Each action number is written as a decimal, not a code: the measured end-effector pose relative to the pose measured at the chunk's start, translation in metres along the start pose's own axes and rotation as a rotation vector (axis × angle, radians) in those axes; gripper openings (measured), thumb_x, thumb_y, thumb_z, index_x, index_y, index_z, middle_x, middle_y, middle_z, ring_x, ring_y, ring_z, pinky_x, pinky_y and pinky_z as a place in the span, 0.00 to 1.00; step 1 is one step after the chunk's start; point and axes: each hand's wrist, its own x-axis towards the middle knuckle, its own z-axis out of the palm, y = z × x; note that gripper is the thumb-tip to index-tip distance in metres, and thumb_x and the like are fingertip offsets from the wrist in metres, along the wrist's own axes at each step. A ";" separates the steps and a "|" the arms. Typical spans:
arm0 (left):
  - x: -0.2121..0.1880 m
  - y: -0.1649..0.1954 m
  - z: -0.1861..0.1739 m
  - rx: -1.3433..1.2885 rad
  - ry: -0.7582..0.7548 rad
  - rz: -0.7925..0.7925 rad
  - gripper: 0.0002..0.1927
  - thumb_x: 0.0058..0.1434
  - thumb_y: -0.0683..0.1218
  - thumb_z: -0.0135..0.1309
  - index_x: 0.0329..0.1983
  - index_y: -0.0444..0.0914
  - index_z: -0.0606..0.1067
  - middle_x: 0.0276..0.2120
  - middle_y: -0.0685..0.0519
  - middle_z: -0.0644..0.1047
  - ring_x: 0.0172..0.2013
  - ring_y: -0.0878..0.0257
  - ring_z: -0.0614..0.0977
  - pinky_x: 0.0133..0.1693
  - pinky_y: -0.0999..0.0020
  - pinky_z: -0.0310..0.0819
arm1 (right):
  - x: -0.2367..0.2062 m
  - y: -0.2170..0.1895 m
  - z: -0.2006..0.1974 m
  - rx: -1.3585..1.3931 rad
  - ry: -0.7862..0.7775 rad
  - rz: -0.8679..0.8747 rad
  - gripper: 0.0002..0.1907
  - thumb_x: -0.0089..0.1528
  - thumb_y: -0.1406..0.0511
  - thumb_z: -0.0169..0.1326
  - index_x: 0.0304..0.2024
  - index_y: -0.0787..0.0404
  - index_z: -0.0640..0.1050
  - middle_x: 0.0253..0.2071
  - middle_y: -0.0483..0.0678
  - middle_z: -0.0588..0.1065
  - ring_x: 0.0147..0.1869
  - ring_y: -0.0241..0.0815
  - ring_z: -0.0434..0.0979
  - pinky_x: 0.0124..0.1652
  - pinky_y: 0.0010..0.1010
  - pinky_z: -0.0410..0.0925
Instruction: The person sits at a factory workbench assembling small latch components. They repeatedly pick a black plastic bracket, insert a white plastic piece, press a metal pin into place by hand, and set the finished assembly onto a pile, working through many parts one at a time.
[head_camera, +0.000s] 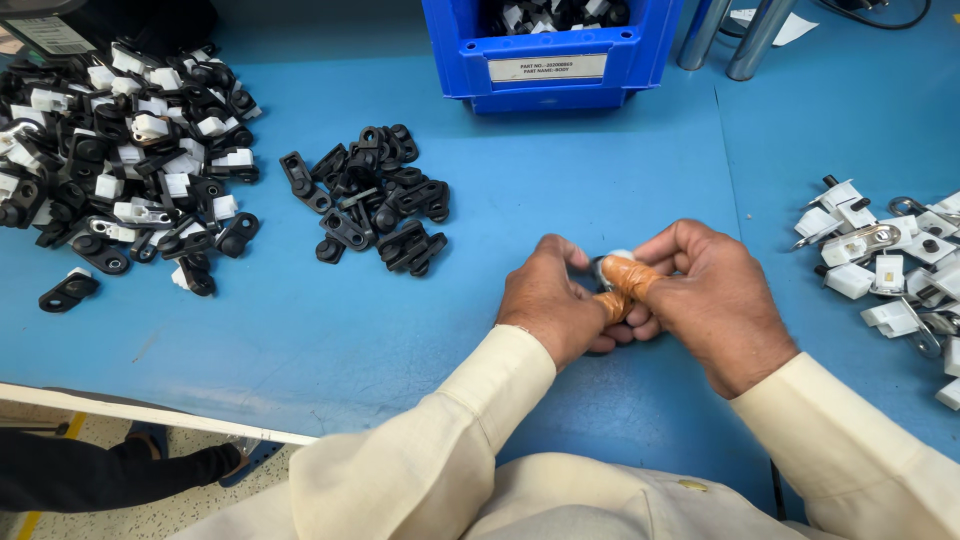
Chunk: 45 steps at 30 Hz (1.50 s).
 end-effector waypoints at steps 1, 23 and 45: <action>0.000 0.000 0.000 -0.030 0.020 -0.013 0.23 0.60 0.34 0.58 0.55 0.39 0.63 0.34 0.45 0.81 0.32 0.56 0.88 0.32 0.68 0.87 | 0.001 0.001 -0.001 0.038 -0.022 0.013 0.12 0.61 0.66 0.61 0.40 0.71 0.76 0.27 0.52 0.78 0.23 0.37 0.74 0.23 0.27 0.68; 0.000 -0.012 0.006 -0.264 -0.076 0.012 0.24 0.59 0.32 0.53 0.58 0.40 0.70 0.34 0.43 0.82 0.28 0.56 0.87 0.28 0.67 0.86 | 0.013 0.027 -0.008 0.305 0.045 0.336 0.09 0.64 0.71 0.45 0.38 0.64 0.78 0.28 0.45 0.75 0.26 0.34 0.70 0.24 0.26 0.63; -0.015 -0.004 0.002 -0.172 0.002 0.090 0.22 0.61 0.32 0.51 0.56 0.43 0.69 0.32 0.44 0.83 0.27 0.57 0.87 0.25 0.69 0.85 | -0.009 0.030 0.003 0.319 0.089 0.256 0.12 0.62 0.72 0.48 0.43 0.67 0.81 0.29 0.46 0.75 0.26 0.32 0.64 0.21 0.25 0.53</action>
